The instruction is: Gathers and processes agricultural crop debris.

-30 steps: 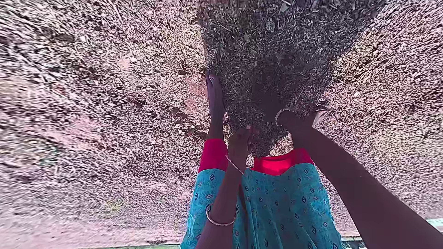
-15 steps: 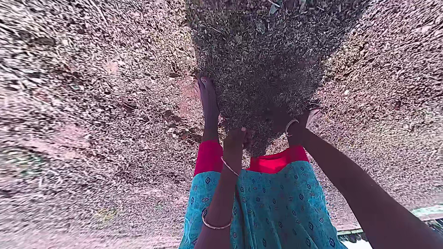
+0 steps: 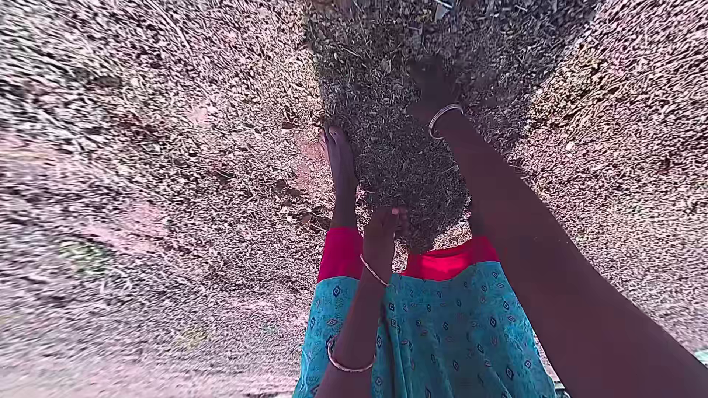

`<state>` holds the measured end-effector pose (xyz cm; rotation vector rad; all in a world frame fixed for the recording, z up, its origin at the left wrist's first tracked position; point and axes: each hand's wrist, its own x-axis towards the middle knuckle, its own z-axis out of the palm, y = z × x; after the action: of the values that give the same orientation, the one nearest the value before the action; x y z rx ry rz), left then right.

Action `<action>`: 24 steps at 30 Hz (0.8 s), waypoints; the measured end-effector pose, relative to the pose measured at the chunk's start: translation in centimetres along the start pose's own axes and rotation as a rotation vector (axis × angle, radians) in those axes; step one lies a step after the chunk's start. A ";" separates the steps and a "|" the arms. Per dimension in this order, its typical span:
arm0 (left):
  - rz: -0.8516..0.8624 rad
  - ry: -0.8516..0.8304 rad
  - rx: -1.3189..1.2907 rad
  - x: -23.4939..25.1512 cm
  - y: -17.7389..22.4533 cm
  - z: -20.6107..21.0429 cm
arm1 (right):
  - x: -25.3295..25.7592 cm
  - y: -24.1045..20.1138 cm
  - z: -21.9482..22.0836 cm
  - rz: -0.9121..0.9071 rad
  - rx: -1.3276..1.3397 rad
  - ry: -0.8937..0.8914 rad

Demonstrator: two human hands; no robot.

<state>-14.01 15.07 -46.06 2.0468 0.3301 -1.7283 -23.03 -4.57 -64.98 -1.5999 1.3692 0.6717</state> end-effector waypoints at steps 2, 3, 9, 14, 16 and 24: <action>0.003 -0.001 -0.003 -0.3 0.0 -0.2 | -1.9 -2.6 2.3 -0.247 -0.225 -0.210; 0.015 -0.002 -0.010 -0.2 0.2 -0.2 | -3.1 -2.8 3.8 -0.358 -0.318 -0.309; 0.022 -0.004 -0.048 -0.3 0.7 -0.4 | -9.6 1.7 4.5 -0.089 -0.367 -0.634; 0.008 -0.042 -0.044 -0.2 -0.1 -0.5 | -4.9 6.9 0.8 0.041 0.225 0.110; 0.013 -0.046 -0.038 -0.2 -0.3 -0.5 | -1.0 5.4 -0.2 0.111 0.395 0.232; 0.014 -0.020 -0.027 -0.2 0.3 -1.0 | -2.4 -4.2 1.5 -0.275 -0.360 -0.561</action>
<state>-13.09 15.28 -45.69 2.0067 0.3306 -1.7251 -19.31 -2.15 -62.40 -1.6585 0.6305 1.1358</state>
